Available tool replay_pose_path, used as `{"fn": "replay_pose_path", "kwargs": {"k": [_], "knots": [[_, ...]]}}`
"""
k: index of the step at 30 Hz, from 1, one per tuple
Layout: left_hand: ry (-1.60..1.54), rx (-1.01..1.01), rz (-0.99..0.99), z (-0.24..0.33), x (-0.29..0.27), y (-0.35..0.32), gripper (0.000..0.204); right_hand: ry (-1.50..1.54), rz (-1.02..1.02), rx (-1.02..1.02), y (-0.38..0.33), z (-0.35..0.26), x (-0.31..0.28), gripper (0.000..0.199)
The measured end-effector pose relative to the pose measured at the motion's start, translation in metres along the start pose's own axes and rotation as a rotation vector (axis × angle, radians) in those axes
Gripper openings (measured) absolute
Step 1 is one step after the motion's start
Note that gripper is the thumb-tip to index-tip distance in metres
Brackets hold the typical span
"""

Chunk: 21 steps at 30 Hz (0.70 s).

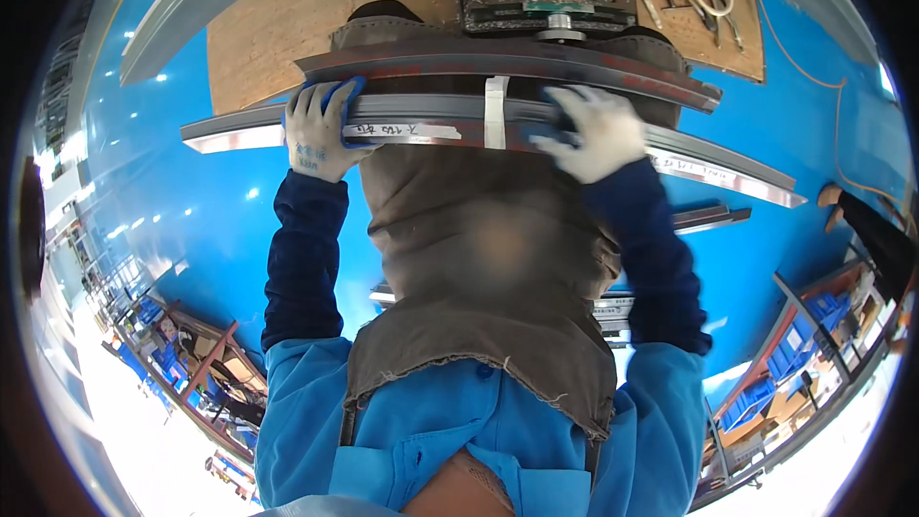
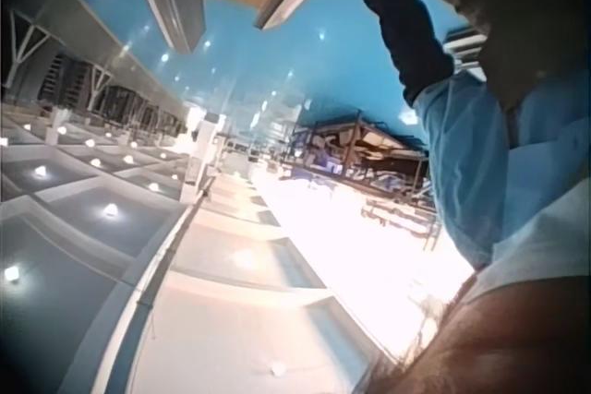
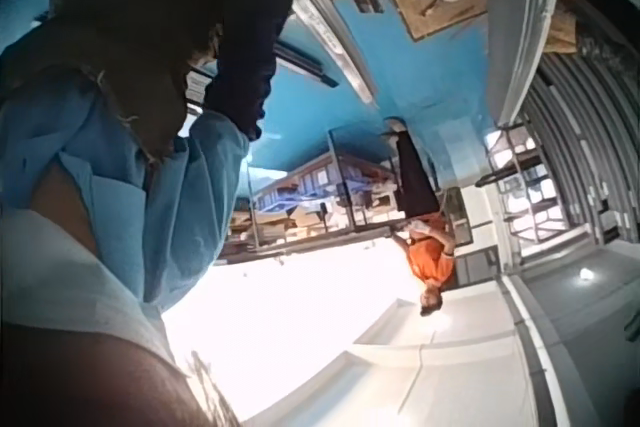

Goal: Drilling holes into aluminum rails using a vertical drill press and bundling them with adhesive tape.

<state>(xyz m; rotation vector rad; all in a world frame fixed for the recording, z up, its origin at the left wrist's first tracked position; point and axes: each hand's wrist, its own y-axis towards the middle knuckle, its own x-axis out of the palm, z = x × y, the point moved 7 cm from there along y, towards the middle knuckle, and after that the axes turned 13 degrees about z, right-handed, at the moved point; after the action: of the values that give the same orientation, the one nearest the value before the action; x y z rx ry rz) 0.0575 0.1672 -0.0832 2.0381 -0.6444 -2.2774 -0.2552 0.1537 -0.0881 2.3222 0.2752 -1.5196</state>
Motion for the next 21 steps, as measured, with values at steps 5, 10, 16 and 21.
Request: {"fn": "replay_pose_path", "kwargs": {"k": [5, 10, 16, 21], "knots": [[-0.009, 0.032, 0.045, 0.008, 0.001, 0.004, 0.077, 0.159, 0.101, 0.233, 0.022, -0.043, 0.024, 0.035], [-0.114, 0.140, 0.176, 0.051, -0.011, 0.019, 0.076, 0.342, 0.449, 0.111, 0.009, -0.061, 0.000, 0.025], [-0.084, 0.398, -0.079, 0.077, 0.018, 0.044, 0.088, 0.335, 0.560, -0.111, -0.027, -0.076, -0.005, 0.022], [-0.166, 0.397, -0.213, 0.074, 0.027, 0.057, 0.097, 0.422, 0.522, -0.094, -0.030, -0.082, -0.023, 0.019]]}}
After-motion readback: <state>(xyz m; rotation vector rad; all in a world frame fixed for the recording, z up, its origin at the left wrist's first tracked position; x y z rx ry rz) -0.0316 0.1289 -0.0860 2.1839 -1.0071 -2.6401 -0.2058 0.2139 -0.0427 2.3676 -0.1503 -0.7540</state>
